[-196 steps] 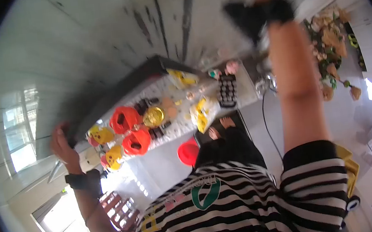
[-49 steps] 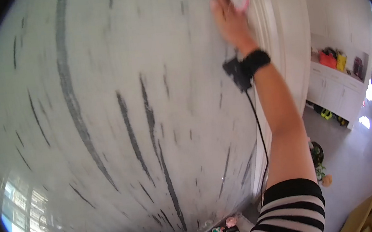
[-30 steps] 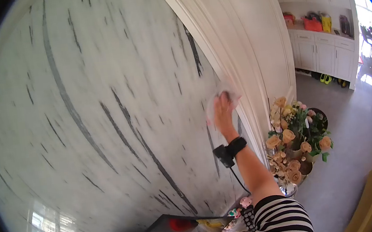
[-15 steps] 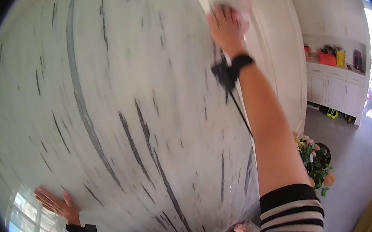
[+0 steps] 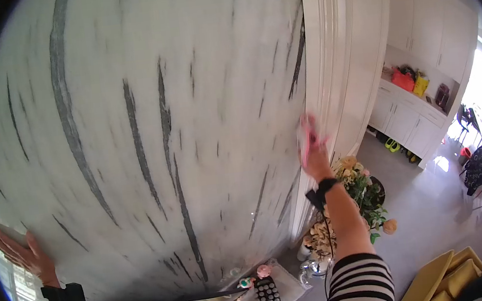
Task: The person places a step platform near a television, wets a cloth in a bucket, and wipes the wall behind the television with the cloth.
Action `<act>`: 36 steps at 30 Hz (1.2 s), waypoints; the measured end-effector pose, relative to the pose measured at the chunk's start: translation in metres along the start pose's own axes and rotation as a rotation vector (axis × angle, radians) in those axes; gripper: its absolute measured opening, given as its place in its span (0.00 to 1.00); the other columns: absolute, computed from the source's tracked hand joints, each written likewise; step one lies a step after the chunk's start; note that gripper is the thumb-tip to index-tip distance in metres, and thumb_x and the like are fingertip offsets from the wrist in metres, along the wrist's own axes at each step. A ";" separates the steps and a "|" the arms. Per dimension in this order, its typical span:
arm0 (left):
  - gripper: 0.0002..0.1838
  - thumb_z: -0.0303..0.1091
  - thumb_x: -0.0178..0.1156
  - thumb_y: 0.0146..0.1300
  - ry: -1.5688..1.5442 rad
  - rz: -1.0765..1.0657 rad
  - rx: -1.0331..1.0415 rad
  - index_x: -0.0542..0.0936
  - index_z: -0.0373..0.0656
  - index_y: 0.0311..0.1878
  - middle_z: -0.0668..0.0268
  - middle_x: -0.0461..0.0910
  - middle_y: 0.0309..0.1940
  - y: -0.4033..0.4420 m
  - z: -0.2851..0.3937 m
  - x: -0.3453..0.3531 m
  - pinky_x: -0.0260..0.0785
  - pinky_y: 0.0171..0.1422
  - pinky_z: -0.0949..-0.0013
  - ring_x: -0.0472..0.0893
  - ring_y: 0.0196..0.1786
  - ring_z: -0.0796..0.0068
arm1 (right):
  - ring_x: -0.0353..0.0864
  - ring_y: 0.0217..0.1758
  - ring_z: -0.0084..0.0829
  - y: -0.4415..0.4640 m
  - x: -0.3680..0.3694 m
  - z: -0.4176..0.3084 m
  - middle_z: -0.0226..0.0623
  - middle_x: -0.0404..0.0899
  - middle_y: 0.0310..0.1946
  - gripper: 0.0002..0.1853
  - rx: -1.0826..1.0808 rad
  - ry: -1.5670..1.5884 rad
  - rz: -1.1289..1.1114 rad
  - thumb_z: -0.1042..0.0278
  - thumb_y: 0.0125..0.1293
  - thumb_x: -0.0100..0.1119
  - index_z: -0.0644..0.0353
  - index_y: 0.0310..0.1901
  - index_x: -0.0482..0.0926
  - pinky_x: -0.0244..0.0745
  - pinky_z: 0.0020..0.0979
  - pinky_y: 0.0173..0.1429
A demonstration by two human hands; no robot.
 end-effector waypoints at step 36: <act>0.37 0.57 0.43 0.62 -0.013 -0.208 -0.031 0.48 0.44 0.65 0.54 0.42 0.64 -0.054 -0.067 0.028 0.39 0.64 0.48 0.44 0.64 0.52 | 0.67 0.52 0.48 0.105 -0.046 0.009 0.49 0.65 0.52 0.29 -0.174 -0.652 -0.044 0.67 0.57 0.51 0.66 0.59 0.56 0.59 0.48 0.56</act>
Point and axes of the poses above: each hand's wrist, its own y-axis towards the middle knuckle, its own x-axis out of the palm, z = x × y, the point moved 9 cm from there along y, towards the middle knuckle
